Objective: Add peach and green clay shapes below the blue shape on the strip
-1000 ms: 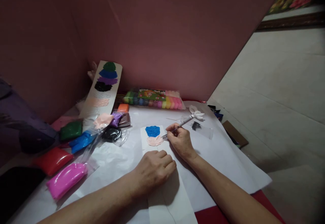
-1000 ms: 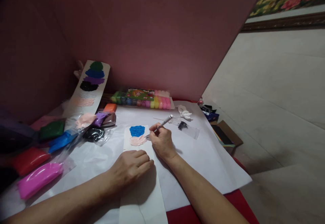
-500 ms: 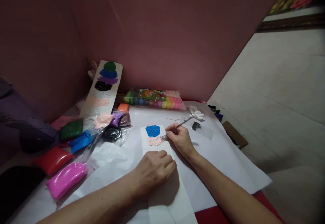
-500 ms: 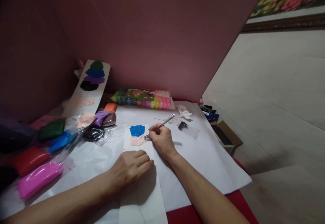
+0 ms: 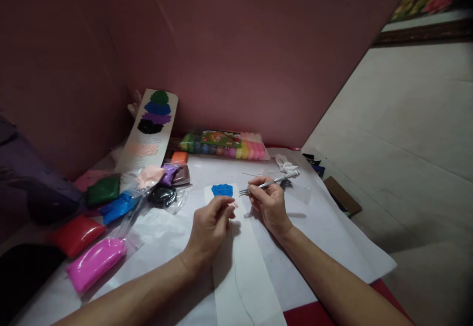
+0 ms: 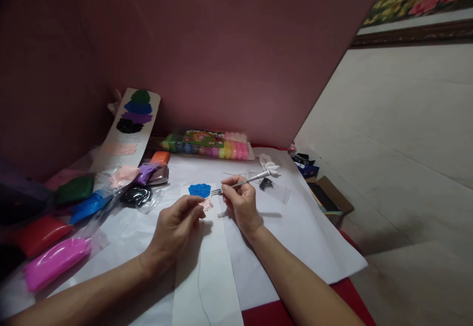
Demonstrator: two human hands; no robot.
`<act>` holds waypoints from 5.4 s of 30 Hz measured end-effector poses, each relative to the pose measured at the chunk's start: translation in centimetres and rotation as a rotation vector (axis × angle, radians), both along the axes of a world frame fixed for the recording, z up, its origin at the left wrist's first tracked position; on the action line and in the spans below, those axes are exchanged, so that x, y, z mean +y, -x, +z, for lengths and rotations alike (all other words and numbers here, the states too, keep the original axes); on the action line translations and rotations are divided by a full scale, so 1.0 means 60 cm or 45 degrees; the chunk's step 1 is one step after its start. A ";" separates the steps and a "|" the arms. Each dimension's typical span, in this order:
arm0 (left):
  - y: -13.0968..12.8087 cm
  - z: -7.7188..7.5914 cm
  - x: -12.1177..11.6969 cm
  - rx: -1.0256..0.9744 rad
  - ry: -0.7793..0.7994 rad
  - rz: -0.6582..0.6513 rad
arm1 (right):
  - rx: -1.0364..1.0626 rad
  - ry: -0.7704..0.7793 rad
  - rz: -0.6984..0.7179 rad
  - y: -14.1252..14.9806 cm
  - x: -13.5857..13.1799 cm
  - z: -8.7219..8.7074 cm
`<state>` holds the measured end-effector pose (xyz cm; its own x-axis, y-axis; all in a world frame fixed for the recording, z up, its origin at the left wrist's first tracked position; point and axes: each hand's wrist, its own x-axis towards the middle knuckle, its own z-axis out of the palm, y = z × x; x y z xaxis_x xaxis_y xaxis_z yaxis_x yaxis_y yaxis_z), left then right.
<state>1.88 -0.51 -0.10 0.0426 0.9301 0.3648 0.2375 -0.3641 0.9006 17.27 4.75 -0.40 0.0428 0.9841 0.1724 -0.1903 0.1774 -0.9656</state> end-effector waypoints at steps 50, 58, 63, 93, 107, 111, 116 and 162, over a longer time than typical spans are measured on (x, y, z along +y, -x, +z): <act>0.005 0.000 0.025 -0.243 0.357 0.185 | -0.738 -0.239 -0.110 0.002 0.003 -0.009; 0.002 0.002 0.026 -0.279 0.372 0.189 | -0.448 -0.091 0.006 0.000 0.011 -0.016; 0.000 0.002 0.030 -0.336 0.406 0.163 | -0.247 0.024 -0.044 -0.002 0.015 -0.013; 0.002 0.007 0.024 -0.168 0.178 0.207 | -0.590 -0.184 -0.165 0.000 0.004 -0.014; 0.002 0.014 0.024 -0.239 0.327 0.223 | -0.795 -0.265 -0.089 0.005 0.001 -0.009; 0.000 0.014 0.023 -0.245 0.327 0.223 | -0.828 -0.277 -0.108 0.005 0.000 -0.007; 0.000 0.015 0.022 -0.260 0.337 0.230 | -0.841 -0.249 -0.163 0.005 0.002 -0.009; 0.000 0.011 0.025 -0.206 0.366 0.227 | -0.804 -0.338 -0.287 0.003 0.000 -0.008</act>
<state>1.87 0.97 0.55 -0.1660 0.9832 0.0762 0.1205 -0.0565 0.9911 17.07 4.78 -0.88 0.0531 0.8845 0.4636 0.4586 0.3908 -0.7981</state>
